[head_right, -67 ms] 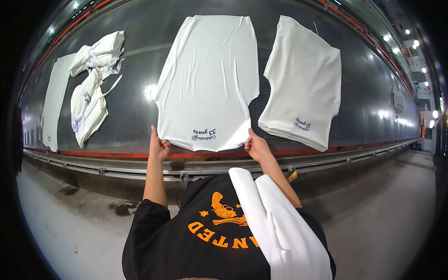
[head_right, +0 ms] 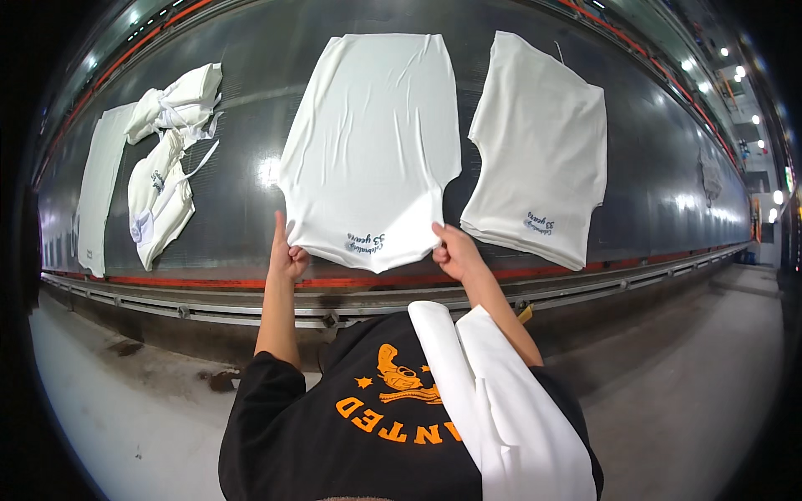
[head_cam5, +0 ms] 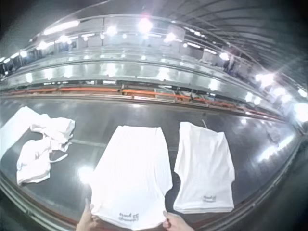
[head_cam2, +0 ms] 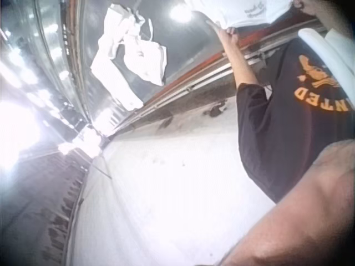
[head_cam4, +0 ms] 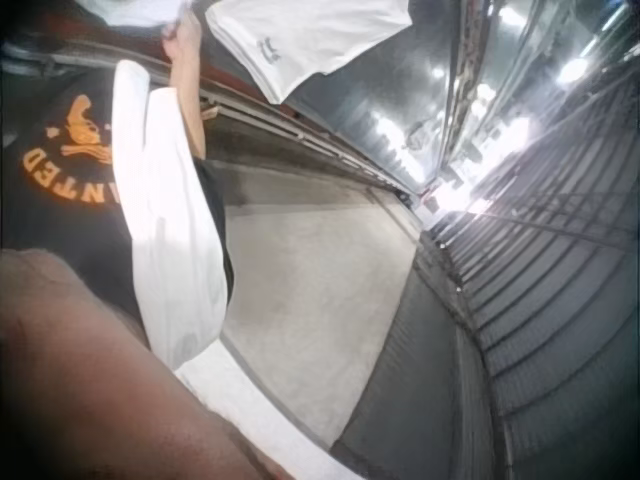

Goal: The person folds white t-shirts on a metal conveyor table. They smooth each shirt, fold it in half, then fold again into a compact rectangle. The person uses a yellow sponge to wipe the surface of the shirts before folding. The folded shirts are stacked on the table.

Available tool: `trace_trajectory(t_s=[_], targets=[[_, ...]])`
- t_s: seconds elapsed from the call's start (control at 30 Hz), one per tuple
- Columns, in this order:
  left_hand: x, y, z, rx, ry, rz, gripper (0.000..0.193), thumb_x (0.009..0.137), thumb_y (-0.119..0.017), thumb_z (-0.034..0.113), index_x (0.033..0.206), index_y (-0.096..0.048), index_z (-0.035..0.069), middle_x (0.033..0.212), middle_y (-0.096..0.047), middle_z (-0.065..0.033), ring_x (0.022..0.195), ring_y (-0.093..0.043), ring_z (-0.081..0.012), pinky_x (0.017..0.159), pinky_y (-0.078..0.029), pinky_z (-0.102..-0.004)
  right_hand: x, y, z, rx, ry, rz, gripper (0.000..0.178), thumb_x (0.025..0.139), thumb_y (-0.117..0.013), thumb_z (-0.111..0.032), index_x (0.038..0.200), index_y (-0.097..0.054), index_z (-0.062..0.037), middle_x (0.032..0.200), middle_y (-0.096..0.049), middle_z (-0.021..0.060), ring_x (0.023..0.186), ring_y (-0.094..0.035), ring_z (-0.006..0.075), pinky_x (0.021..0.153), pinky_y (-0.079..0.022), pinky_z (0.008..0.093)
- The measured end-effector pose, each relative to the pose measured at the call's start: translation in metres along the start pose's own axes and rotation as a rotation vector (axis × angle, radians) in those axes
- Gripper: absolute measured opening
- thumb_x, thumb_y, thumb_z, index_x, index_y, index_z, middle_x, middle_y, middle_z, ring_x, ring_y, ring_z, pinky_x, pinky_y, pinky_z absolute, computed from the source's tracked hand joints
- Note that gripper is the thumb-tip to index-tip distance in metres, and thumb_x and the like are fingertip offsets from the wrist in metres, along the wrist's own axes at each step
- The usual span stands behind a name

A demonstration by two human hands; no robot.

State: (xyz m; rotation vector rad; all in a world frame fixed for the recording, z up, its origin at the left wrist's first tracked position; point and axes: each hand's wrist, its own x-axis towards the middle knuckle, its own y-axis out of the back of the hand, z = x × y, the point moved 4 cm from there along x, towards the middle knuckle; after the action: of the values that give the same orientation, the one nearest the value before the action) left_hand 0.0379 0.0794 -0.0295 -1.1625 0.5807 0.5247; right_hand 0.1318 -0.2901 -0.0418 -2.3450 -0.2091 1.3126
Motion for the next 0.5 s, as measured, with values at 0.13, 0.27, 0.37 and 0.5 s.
trace_trajectory(t_s=[0.13, 0.27, 0.37, 0.5], targets=[[-0.008, -0.098, 0.060, 0.121, -0.218, -0.059, 0.024, 0.099, -0.059, 0.029, 0.095, -0.063, 0.005, 0.067, -0.064, 0.0011, 0.033, -0.041, -0.0002, 0.030, -0.034, -0.0145, -0.049, -0.088, -0.104, 0.026, 0.260, -0.023, 0.015, 0.091, -0.073, -0.022, 0.096, -0.059, -0.0192, 0.076, -0.055, -0.0070, 0.043, -0.034, 0.0031, 0.035, -0.024, 0.0174], [-0.081, -0.232, 0.116, 0.247, -0.472, -0.552, 0.029, 0.102, -0.051, 0.026, 0.081, -0.062, 0.010, 0.056, -0.054, 0.0053, 0.032, -0.036, -0.0031, 0.034, -0.035, -0.0155, -0.136, -0.125, -0.207, 0.102, 0.560, -0.046, 0.018, 0.091, -0.074, -0.023, 0.084, -0.060, -0.0152, 0.067, -0.057, -0.0047, 0.039, -0.034, 0.0025, 0.034, -0.024, 0.0179], [-0.105, -0.297, 0.128, 0.374, -0.596, -0.419, 0.020, 0.096, -0.064, 0.025, 0.081, -0.060, 0.013, 0.061, -0.053, 0.0030, 0.039, -0.037, -0.0048, 0.034, -0.024, -0.0195, -0.174, -0.114, -0.252, 0.059, 0.657, -0.156, 0.020, 0.091, -0.074, -0.023, 0.080, -0.059, -0.0139, 0.058, -0.053, -0.0042, 0.036, -0.032, 0.0033, 0.034, -0.022, 0.0185], [-0.120, -0.364, 0.111, 0.532, -0.702, -0.534, 0.015, 0.096, -0.065, 0.023, 0.088, -0.064, 0.010, 0.070, -0.059, 0.0036, 0.047, -0.044, -0.0032, 0.037, -0.033, -0.0181, -0.206, -0.110, -0.271, 0.022, 0.699, -0.133, 0.029, 0.089, -0.076, -0.023, 0.070, -0.055, -0.0159, 0.050, -0.046, -0.0059, 0.034, -0.032, 0.0030, 0.034, -0.023, 0.0188]])
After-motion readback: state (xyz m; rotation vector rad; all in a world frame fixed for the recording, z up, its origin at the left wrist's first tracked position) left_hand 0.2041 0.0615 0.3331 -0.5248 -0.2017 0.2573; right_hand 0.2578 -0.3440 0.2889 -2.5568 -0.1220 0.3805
